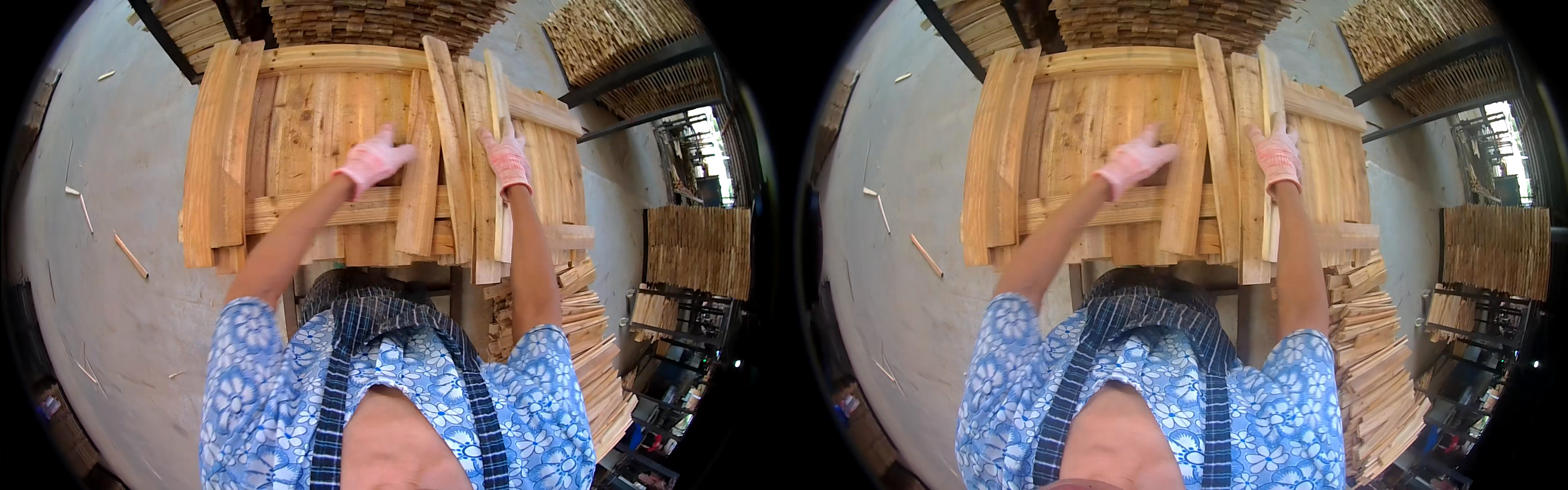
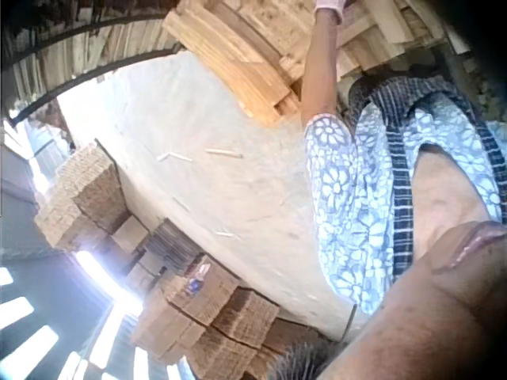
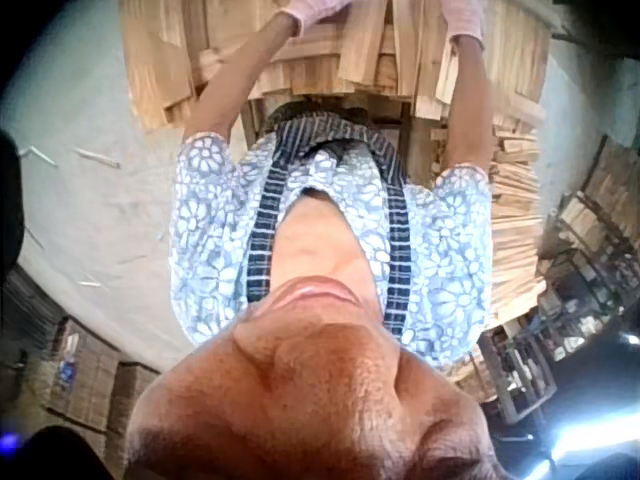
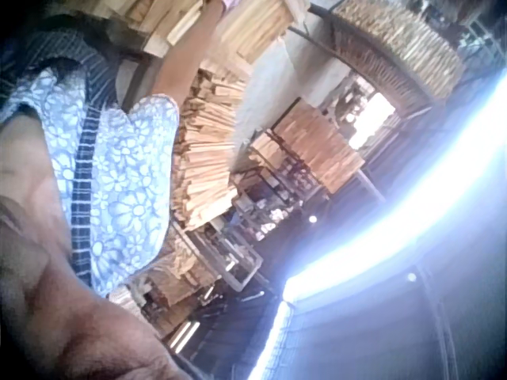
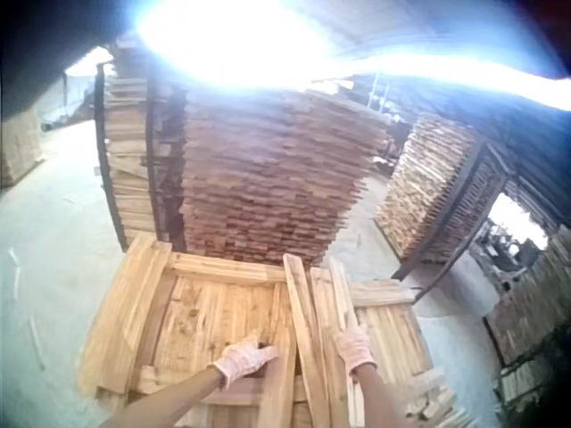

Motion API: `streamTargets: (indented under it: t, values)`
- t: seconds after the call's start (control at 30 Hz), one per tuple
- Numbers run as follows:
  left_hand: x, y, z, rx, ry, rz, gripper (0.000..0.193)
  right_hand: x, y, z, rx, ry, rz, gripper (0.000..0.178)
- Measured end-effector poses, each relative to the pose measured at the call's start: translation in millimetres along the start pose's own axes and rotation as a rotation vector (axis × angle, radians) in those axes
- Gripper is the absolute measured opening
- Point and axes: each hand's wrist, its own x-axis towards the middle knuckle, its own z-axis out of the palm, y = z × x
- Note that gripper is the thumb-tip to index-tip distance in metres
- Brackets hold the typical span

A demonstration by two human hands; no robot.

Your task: The person repeatedly picks up stacks of wooden planks from a metal rack and places them onto a growing pile on the floor. The person wears pink gloves and handles the wood by hand, lifting and moving the stacks multiple times.

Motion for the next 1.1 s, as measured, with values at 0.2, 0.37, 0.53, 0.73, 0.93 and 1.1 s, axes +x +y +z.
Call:
streamTargets:
  t: [0.2,0.37,0.53,0.73,0.93,1.1]
  values:
    - [-1.5,-2.4,6.6,-0.066,0.368,0.013,0.078,28.0,11.9,0.2,0.162,-0.073,-0.046,0.081]
    - [-12.1,-22.0,-20.3,-0.505,0.538,0.106,0.076,-1.2,0.6,-47.2,0.386,-0.145,-0.126,0.072]
    - [52.5,10.2,-7.4,-0.519,0.434,0.075,0.081,-53.9,-54.1,12.9,-0.208,0.015,-0.221,0.075]
    - [114.3,0.9,54.0,-0.674,0.313,-0.084,0.096,-47.2,-60.2,47.5,-0.270,-0.008,-0.107,0.081]
    - [115.1,-20.3,21.6,-0.782,0.228,0.052,0.101,-45.4,-49.2,-18.9,0.450,-0.244,-0.223,0.091]
    - [60.9,-64.1,-82.8,-0.985,0.147,0.219,0.097,-47.3,-66.8,-29.3,0.893,-0.457,-0.229,0.094]
